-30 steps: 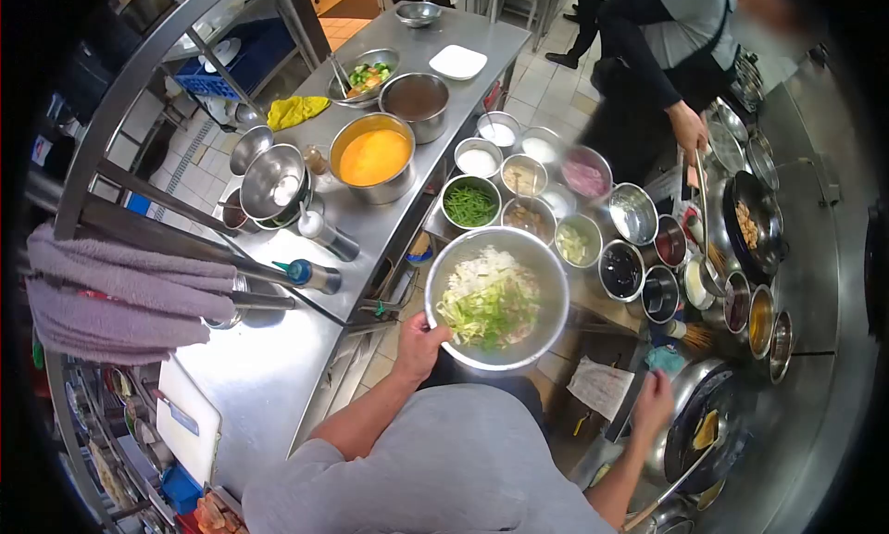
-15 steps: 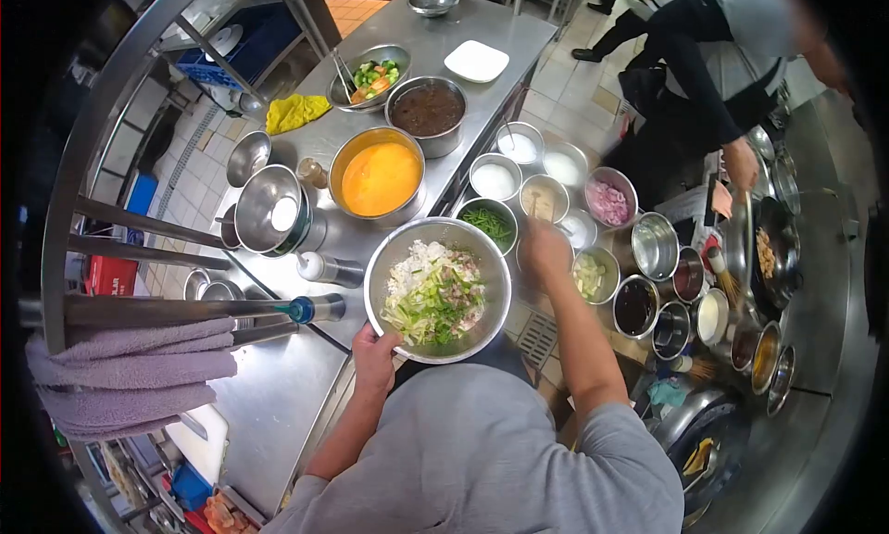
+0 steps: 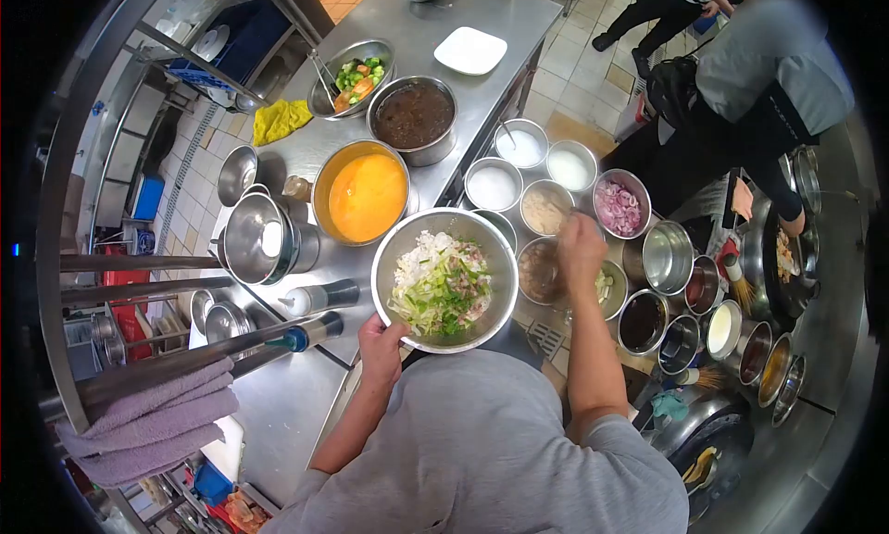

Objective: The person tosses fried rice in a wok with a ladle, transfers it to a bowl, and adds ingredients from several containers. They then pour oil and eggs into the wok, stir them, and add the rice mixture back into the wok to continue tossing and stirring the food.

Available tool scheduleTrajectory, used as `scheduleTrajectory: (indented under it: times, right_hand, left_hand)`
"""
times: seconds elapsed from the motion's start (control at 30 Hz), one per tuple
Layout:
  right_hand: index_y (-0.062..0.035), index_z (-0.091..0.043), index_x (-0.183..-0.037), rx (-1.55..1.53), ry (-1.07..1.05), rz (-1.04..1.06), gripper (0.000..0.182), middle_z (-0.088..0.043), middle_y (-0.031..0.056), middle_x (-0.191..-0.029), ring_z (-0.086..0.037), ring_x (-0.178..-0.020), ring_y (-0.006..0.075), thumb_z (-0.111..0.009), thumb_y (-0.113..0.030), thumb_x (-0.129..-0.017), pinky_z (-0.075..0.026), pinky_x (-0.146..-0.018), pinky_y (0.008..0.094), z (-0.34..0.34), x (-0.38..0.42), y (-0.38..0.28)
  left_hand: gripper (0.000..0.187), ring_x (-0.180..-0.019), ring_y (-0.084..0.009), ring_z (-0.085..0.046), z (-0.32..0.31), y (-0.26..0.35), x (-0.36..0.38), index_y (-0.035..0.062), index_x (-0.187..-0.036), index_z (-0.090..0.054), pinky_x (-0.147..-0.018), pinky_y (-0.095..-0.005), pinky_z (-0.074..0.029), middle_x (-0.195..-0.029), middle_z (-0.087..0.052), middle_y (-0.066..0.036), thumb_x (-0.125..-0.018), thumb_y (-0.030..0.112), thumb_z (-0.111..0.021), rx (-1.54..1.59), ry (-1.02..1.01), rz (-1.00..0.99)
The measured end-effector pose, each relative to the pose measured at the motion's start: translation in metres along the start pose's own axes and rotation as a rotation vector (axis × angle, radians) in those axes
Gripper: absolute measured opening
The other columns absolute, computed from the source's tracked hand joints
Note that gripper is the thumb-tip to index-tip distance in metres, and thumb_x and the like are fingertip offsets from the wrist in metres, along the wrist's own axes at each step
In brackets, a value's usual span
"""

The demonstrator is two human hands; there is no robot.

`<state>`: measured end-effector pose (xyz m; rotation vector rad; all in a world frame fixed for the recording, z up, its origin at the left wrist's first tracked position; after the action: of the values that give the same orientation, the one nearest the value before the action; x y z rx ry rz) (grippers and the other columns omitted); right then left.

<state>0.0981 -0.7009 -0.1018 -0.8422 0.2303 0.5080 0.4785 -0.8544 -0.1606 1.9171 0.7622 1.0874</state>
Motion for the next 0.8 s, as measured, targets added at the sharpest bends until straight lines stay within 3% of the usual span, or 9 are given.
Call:
scheduleTrajectory:
  times: [0.23, 0.33, 0.43, 0.47, 0.57, 0.77, 0.8]
  right_hand:
    - [0.0042, -0.069, -0.105, -0.196, 0.001, -0.207, 0.027, -0.076, 0.0140, -0.085, -0.073, -0.071, 0.0195, -0.055, -0.018, -0.103, -0.057, -0.067, 0.0340, -0.004, 0.010, 0.015]
    - [0.0053, -0.067, -0.107, -0.482, -0.030, -0.475, 0.026, -0.075, 0.0130, -0.087, -0.071, -0.072, 0.0146, -0.055, -0.018, -0.104, -0.057, -0.061, 0.0282, -0.012, 0.021, 0.039]
    - [0.0049, -0.066, -0.109, -0.647, -0.012, -0.628, 0.024, -0.074, 0.0137, -0.088, -0.071, -0.072, 0.0155, -0.057, -0.017, -0.104, -0.056, -0.058, 0.0261, -0.002, 0.031, 0.044]
    - [0.0058, -0.065, -0.111, -0.666, -0.002, -0.619, 0.025, -0.074, 0.0146, -0.088, -0.071, -0.073, 0.0164, -0.059, -0.017, -0.104, -0.056, -0.059, 0.0260, 0.007, 0.033, 0.038]
    - [0.0065, -0.064, -0.114, -0.722, -0.001, -0.571, 0.025, -0.073, 0.0149, -0.088, -0.071, -0.074, 0.0163, -0.059, -0.016, -0.104, -0.056, -0.060, 0.0259, 0.041, 0.039, 0.008]
    - [0.0043, -0.067, -0.115, -0.714, -0.244, -0.449, 0.023, -0.074, 0.0112, -0.088, -0.071, -0.076, 0.0154, -0.058, -0.015, -0.105, -0.057, -0.064, 0.0270, 0.064, 0.057, -0.054]
    - [0.0024, -0.069, -0.115, -0.543, -0.305, -0.377, 0.021, -0.075, 0.0113, -0.086, -0.073, -0.075, 0.0172, -0.060, -0.011, -0.103, -0.057, -0.064, 0.0300, 0.064, 0.059, -0.066]
  left_hand:
    - [0.029, -0.077, -0.0075, -0.064, -0.009, -0.006, -0.014, -0.0030, -0.109, -0.069, -0.066, -0.0226, -0.048, -0.096, -0.072, -0.004, -0.082, -0.004, -0.061, -0.010, -0.029, 0.037]
    - [0.029, -0.081, -0.0105, -0.066, -0.003, -0.017, -0.026, -0.0043, -0.110, -0.068, -0.071, -0.0258, -0.053, -0.098, -0.072, -0.006, -0.082, -0.004, -0.061, -0.052, -0.051, 0.066]
    - [0.028, -0.085, -0.0141, -0.069, -0.024, -0.005, -0.030, -0.0056, -0.110, -0.068, -0.079, -0.0296, -0.057, -0.100, -0.072, -0.008, -0.083, -0.004, -0.061, -0.031, -0.050, 0.072]
    - [0.032, -0.094, -0.0214, -0.071, -0.024, -0.009, -0.037, -0.0084, -0.113, -0.064, -0.085, -0.0362, -0.060, -0.107, -0.071, -0.013, -0.082, -0.004, -0.059, -0.076, -0.069, 0.074]
    - [0.028, -0.087, -0.0157, -0.070, -0.036, -0.006, -0.048, -0.0065, -0.111, -0.068, -0.082, -0.0312, -0.058, -0.101, -0.073, -0.010, -0.083, -0.003, -0.062, -0.080, -0.075, 0.073]
    - [0.028, -0.085, -0.0139, -0.069, -0.057, 0.001, -0.067, -0.0063, -0.110, -0.069, -0.080, -0.0292, -0.056, -0.100, -0.073, -0.009, -0.083, -0.003, -0.062, -0.131, -0.094, 0.014]
    - [0.028, -0.085, -0.0139, -0.069, -0.059, 0.001, -0.071, -0.0059, -0.110, -0.069, -0.080, -0.0299, -0.057, -0.099, -0.073, -0.009, -0.083, -0.003, -0.063, -0.128, -0.105, 0.005]
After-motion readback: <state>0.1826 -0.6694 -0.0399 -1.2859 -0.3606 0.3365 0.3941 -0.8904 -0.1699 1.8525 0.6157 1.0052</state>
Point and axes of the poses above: each hand's wrist, its own x-axis away from the middle knuckle, its own z-axis out of the back of the hand, y = z × x, the point moved 8 cm from there along -x, towards the middle knuckle
